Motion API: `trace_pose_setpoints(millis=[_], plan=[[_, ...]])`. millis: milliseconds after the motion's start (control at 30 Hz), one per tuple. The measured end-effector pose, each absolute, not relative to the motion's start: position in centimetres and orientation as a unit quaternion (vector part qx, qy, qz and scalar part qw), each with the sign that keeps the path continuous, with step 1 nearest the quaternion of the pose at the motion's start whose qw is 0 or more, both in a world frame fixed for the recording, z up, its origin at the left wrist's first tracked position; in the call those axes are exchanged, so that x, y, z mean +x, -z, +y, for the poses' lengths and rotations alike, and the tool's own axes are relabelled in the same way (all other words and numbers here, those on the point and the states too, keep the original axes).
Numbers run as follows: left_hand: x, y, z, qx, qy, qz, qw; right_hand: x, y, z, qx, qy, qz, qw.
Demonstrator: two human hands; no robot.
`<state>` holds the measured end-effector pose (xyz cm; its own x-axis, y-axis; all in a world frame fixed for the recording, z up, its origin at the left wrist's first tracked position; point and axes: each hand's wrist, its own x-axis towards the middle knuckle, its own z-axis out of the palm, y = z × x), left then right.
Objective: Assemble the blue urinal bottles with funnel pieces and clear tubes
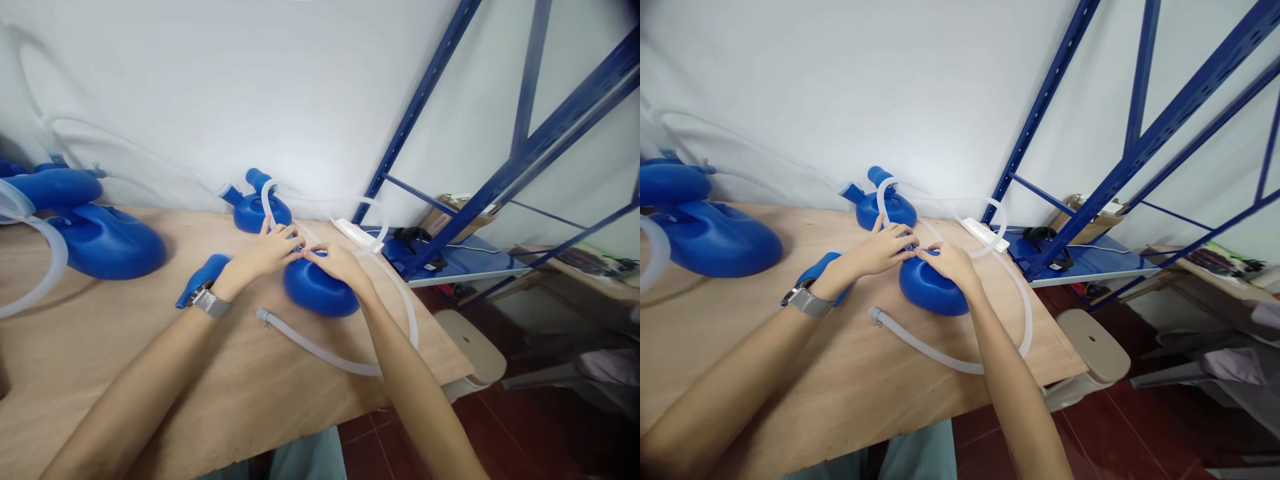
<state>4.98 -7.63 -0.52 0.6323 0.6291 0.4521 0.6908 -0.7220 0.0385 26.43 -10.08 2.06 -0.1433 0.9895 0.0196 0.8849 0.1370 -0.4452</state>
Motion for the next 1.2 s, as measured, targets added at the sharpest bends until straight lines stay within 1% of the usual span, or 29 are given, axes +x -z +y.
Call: trace_pose_setpoints(millis=[200,400,767,1033,1200], plan=[[4.3,1.1,-6.8,-0.902,0.273,-0.333,0.025,26.9,-1.7,-10.4,-0.604,-0.165,-0.760,0.173],[4.7,1.2,-7.3,-0.892,0.280,-0.352,0.041,26.5,-1.6,-10.4,-0.632,-0.146,-0.741,0.173],[6.1,1.7,-7.7,-0.857,0.317,-0.402,0.047,26.3,-1.9,-10.4,-0.654,-0.172,-0.718,0.167],[6.2,1.7,-7.4,-0.848,0.350,-0.398,-0.019,26.2,-2.0,-10.5,-0.653,-0.178,-0.715,0.174],[6.2,1.5,-7.2,-0.850,0.345,-0.397,-0.028,26.2,-2.0,-10.5,-0.660,-0.185,-0.706,0.177]])
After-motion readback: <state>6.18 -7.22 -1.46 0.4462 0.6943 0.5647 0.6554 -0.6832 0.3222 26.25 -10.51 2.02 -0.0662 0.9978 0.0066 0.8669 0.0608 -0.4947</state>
